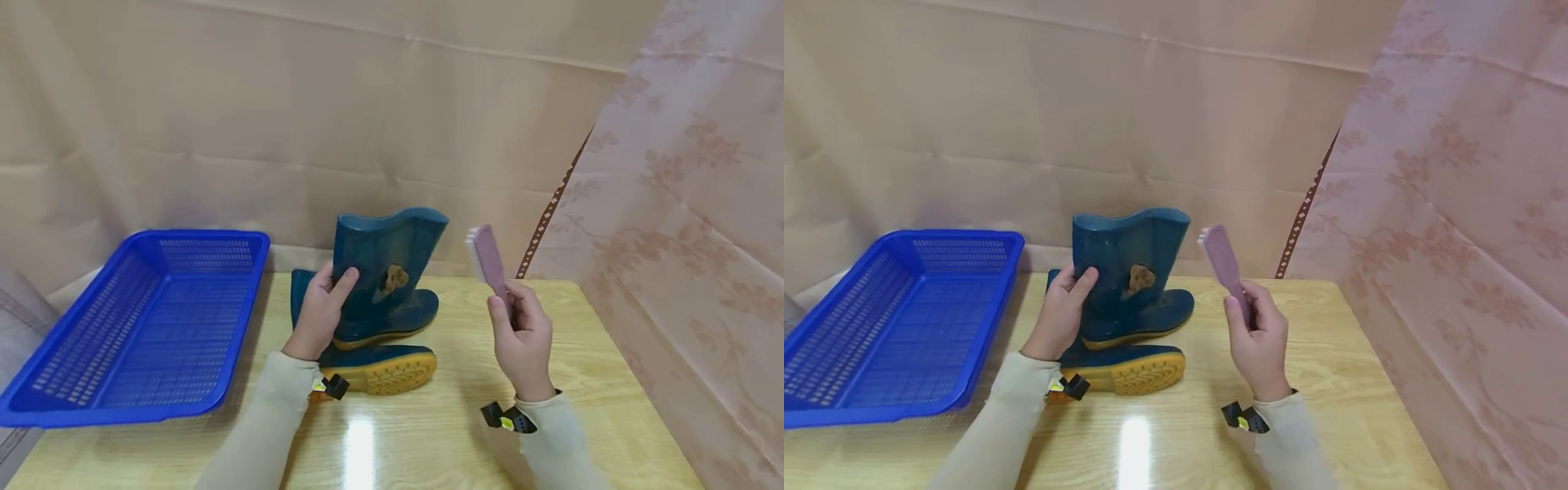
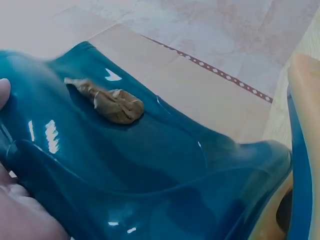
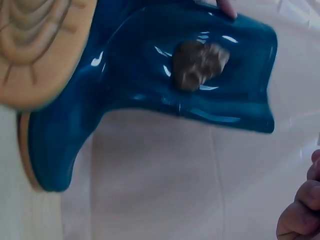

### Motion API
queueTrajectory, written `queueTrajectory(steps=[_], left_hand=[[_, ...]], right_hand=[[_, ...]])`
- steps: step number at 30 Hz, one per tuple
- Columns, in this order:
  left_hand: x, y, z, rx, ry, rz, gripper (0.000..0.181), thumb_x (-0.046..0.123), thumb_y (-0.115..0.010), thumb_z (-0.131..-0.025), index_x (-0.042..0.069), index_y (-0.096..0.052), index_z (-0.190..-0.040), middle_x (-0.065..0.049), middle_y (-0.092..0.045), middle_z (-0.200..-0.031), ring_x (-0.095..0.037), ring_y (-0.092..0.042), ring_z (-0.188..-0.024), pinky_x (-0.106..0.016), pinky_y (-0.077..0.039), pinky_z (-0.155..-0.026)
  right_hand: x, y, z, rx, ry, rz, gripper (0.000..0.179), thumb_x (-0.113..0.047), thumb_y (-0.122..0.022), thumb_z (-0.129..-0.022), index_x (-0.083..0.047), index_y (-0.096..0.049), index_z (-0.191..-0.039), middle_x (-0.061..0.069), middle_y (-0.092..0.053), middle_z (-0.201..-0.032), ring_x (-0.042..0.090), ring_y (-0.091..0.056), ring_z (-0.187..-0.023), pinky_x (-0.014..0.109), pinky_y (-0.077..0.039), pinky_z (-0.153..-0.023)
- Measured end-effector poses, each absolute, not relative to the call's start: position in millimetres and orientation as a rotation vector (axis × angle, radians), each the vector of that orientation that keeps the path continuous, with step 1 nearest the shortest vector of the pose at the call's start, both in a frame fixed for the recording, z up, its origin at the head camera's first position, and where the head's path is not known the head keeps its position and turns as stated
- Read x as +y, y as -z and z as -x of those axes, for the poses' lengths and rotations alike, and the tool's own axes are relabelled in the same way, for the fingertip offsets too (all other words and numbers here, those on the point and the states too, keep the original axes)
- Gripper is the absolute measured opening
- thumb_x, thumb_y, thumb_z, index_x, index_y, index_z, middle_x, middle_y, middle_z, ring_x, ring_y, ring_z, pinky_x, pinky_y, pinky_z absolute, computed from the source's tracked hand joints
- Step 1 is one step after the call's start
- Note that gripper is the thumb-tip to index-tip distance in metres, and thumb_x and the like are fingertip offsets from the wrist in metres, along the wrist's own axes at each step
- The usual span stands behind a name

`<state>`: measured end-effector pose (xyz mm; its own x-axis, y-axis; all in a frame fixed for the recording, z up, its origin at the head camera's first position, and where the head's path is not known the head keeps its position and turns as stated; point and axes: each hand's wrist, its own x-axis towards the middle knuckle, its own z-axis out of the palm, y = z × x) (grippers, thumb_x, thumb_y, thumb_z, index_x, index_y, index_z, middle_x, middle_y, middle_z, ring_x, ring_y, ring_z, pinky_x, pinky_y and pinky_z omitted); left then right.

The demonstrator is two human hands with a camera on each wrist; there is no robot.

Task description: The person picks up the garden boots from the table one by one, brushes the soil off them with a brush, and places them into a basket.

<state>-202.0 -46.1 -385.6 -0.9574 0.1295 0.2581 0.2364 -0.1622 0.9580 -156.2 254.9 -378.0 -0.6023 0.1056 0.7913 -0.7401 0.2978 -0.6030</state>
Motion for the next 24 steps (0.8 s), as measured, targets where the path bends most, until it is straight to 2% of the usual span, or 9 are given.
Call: queueTrajectory(steps=[3, 6, 9, 12, 16, 20, 24], left_hand=[[-46.3, 385.6, 201.2, -2.034, 2.251, 0.477, 0.041, 0.026, -0.054, -0.109, 0.008, -0.052, -0.146, -0.011, -0.058, -0.14, -0.024, -0.059, -0.122, -0.034, -0.051, -0.102], [-47.5, 383.1, 199.8, -2.143, 2.095, 0.526, 0.039, 0.027, -0.056, -0.108, 0.009, -0.056, -0.143, -0.011, -0.055, -0.135, -0.023, -0.055, -0.118, -0.037, -0.048, -0.1], [-50.9, 378.3, 198.1, -2.27, 1.886, 0.568, 0.038, 0.03, -0.06, -0.106, 0.013, -0.06, -0.141, -0.012, -0.051, -0.126, -0.025, -0.049, -0.11, -0.043, -0.044, -0.092], [-55.7, 370.3, 193.7, -2.38, 1.725, 0.554, 0.047, 0.033, -0.064, -0.104, 0.015, -0.053, -0.146, -0.01, -0.053, -0.128, -0.026, -0.05, -0.111, -0.048, -0.045, -0.094], [-62.2, 359.5, 186.7, -2.446, 1.64, 0.482, 0.051, 0.032, -0.07, -0.1, 0.012, -0.047, -0.142, -0.009, -0.059, -0.132, -0.024, -0.057, -0.12, -0.048, -0.049, -0.104], [-66.6, 351.8, 180.3, -2.487, 1.573, 0.434, 0.042, 0.028, -0.073, -0.099, 0.014, -0.052, -0.131, -0.007, -0.064, -0.127, -0.024, -0.062, -0.119, -0.046, -0.054, -0.1], [-66.8, 347.2, 179.9, -2.479, 1.513, 0.439, 0.034, 0.025, -0.075, -0.098, 0.013, -0.06, -0.126, -0.006, -0.063, -0.123, -0.023, -0.061, -0.116, -0.043, -0.059, -0.092]], right_hand=[[246.3, 374.6, 151.4, -1.871, -1.301, -0.578, 0.024, 0.018, -0.063, -0.09, 0.011, -0.066, -0.113, 0.002, -0.055, -0.072, 0.002, -0.041, -0.053, 0.02, -0.032, -0.044], [245.9, 372.5, 144.7, -1.991, -1.165, -0.542, 0.026, 0.015, -0.069, -0.088, 0.005, -0.069, -0.112, 0.003, -0.054, -0.07, 0.003, -0.039, -0.053, 0.019, -0.032, -0.046], [247.0, 370.2, 139.7, -2.124, -1.005, -0.489, 0.024, 0.006, -0.073, -0.089, -0.003, -0.071, -0.11, 0.0, -0.051, -0.07, 0.005, -0.037, -0.056, 0.019, -0.03, -0.049], [246.2, 367.7, 137.8, -2.204, -0.908, -0.457, 0.022, 0.0, -0.074, -0.09, -0.008, -0.072, -0.111, -0.002, -0.049, -0.071, 0.007, -0.035, -0.057, 0.02, -0.028, -0.05], [244.1, 365.6, 137.5, -2.234, -0.887, -0.448, 0.022, -0.002, -0.071, -0.091, -0.009, -0.072, -0.112, -0.003, -0.05, -0.074, 0.007, -0.037, -0.059, 0.022, -0.029, -0.051], [242.4, 365.0, 138.0, -2.241, -0.885, -0.448, 0.024, 0.0, -0.071, -0.089, -0.009, -0.072, -0.111, -0.003, -0.051, -0.075, 0.008, -0.038, -0.06, 0.022, -0.029, -0.052], [238.3, 361.9, 142.8, -2.252, -0.871, -0.475, 0.025, -0.001, -0.073, -0.089, -0.009, -0.073, -0.113, -0.001, -0.054, -0.077, 0.008, -0.04, -0.062, 0.02, -0.03, -0.054]])
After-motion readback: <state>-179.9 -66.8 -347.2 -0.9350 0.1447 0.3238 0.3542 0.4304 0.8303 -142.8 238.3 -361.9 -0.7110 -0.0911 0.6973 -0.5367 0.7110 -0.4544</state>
